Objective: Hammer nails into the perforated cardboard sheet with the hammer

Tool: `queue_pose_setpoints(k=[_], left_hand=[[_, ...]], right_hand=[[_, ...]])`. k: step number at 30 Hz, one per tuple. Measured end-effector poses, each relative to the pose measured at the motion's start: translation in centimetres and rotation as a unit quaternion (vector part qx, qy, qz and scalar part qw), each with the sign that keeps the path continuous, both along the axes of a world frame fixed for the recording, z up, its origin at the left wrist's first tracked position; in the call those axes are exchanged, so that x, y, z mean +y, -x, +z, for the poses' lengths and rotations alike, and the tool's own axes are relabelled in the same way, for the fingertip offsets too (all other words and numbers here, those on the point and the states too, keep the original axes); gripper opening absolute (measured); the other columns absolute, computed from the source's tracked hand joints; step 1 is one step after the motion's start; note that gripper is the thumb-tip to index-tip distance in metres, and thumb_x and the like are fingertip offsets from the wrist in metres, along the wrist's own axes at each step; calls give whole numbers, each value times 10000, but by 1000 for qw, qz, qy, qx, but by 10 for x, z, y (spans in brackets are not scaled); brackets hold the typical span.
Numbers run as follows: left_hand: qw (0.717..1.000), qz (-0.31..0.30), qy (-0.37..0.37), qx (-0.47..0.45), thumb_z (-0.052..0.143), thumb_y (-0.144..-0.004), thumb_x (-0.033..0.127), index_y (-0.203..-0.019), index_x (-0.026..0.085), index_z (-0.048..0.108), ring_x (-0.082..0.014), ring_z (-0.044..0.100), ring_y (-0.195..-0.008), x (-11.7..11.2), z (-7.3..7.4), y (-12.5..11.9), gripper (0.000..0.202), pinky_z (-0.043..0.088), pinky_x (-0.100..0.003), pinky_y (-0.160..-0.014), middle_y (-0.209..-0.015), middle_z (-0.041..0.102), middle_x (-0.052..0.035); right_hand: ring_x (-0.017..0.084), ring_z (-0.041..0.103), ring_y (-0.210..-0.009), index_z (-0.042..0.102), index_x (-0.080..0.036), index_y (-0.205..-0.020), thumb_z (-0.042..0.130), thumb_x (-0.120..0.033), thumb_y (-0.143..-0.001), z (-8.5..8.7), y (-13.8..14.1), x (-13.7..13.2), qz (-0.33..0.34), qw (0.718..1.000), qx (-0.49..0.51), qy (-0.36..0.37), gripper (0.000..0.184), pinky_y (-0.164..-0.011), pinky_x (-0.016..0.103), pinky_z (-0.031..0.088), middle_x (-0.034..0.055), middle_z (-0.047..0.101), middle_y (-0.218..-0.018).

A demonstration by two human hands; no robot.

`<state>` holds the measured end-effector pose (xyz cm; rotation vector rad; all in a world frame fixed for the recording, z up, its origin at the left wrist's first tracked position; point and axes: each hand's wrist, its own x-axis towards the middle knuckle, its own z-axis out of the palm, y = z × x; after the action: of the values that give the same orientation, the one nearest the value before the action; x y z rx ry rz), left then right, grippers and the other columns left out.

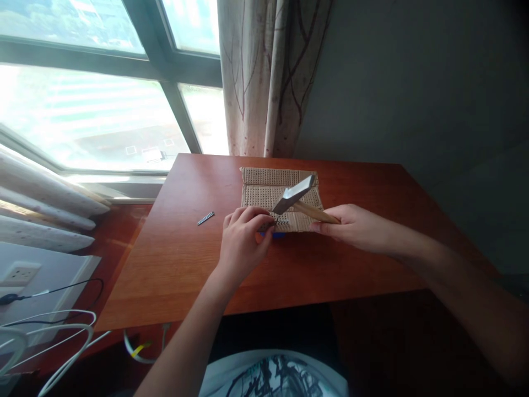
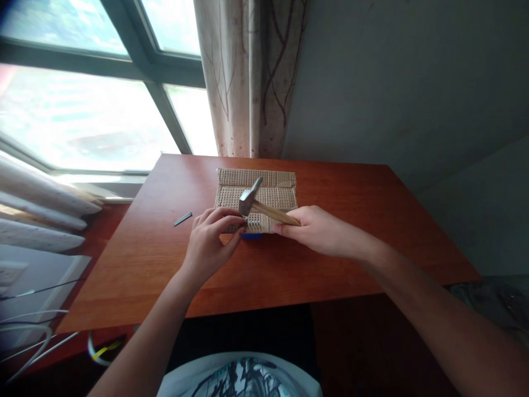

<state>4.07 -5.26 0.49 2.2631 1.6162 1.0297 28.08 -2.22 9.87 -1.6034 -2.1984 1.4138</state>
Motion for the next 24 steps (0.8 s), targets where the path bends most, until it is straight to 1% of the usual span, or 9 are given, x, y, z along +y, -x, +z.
queue_pose_setpoints(k=[2, 7, 10, 12, 15, 17, 20, 24], left_hand=[[1000, -1, 1, -4, 637, -904, 236, -971, 279, 710, -235, 600, -1078, 0, 0, 0, 108, 421, -423, -927, -1100, 719, -3], [1000, -5, 3, -13, 637, -900, 218, -972, 276, 709, -225, 601, -1075, 1, 0, 1, 118, 413, -418, -937, -1102, 719, 5], [1000, -6, 3, -14, 634, -902, 226, -975, 275, 709, -228, 602, -1073, 1, 0, 1, 115, 413, -419, -936, -1097, 720, -1], [1000, -7, 6, -15, 630, -907, 237, -979, 276, 709, -231, 606, -1071, 2, 0, 1, 114, 418, -420, -935, -1098, 719, -6], [1000, -7, 13, -16, 628, -907, 243, -984, 275, 704, -242, 609, -1083, 2, -1, 2, 113, 423, -425, -940, -1115, 720, -17], [1000, -4, 13, -17, 634, -901, 246, -995, 270, 693, -249, 608, -1094, 2, -1, 2, 113, 425, -428, -944, -1127, 720, -23], [1000, -2, 13, -17, 643, -892, 250, -1041, 257, 666, -250, 608, -1098, 2, -1, 2, 150, 427, -423, -940, -1136, 718, -30], [1000, -1, 11, -13, 646, -888, 248, -1073, 248, 648, -250, 604, -1099, 2, -1, 2, 184, 423, -420, -936, -1136, 718, -32]], right_hand=[[115, 295, -610, 393, -210, -673, 564, -595, -883, 0, -1, -1, -4, 1000, -2, 3, 471, -561, 279, 238, -41, 328, -667], [117, 315, -623, 398, -205, -659, 565, -576, -888, -8, -2, -2, 15, 1000, -14, 0, 467, -559, 278, 224, -38, 355, -669], [117, 322, -618, 398, -205, -656, 575, -581, -875, -10, -3, -2, 6, 1000, -7, -2, 469, -559, 276, 231, -38, 362, -666], [118, 329, -620, 401, -206, -660, 577, -588, -870, -11, -3, -2, -1, 1000, -3, -3, 470, -563, 276, 237, -37, 367, -669], [119, 341, -615, 417, -203, -663, 546, -600, -883, -13, -2, -1, 8, 1000, -17, -4, 471, -563, 276, 232, -34, 377, -663], [120, 350, -619, 451, -198, -666, 531, -603, -889, -13, -1, 0, 17, 1000, -25, -8, 470, -565, 275, 234, -29, 397, -664], [123, 360, -633, 493, -191, -673, 548, -606, -879, -13, 0, 1, 13, 1000, -17, -17, 466, -572, 275, 248, -25, 418, -674], [118, 351, -620, 462, -194, -649, 566, -587, -878, -13, 2, 0, 8, 1000, -19, -16, 467, -565, 274, 236, -32, 405, -661]])
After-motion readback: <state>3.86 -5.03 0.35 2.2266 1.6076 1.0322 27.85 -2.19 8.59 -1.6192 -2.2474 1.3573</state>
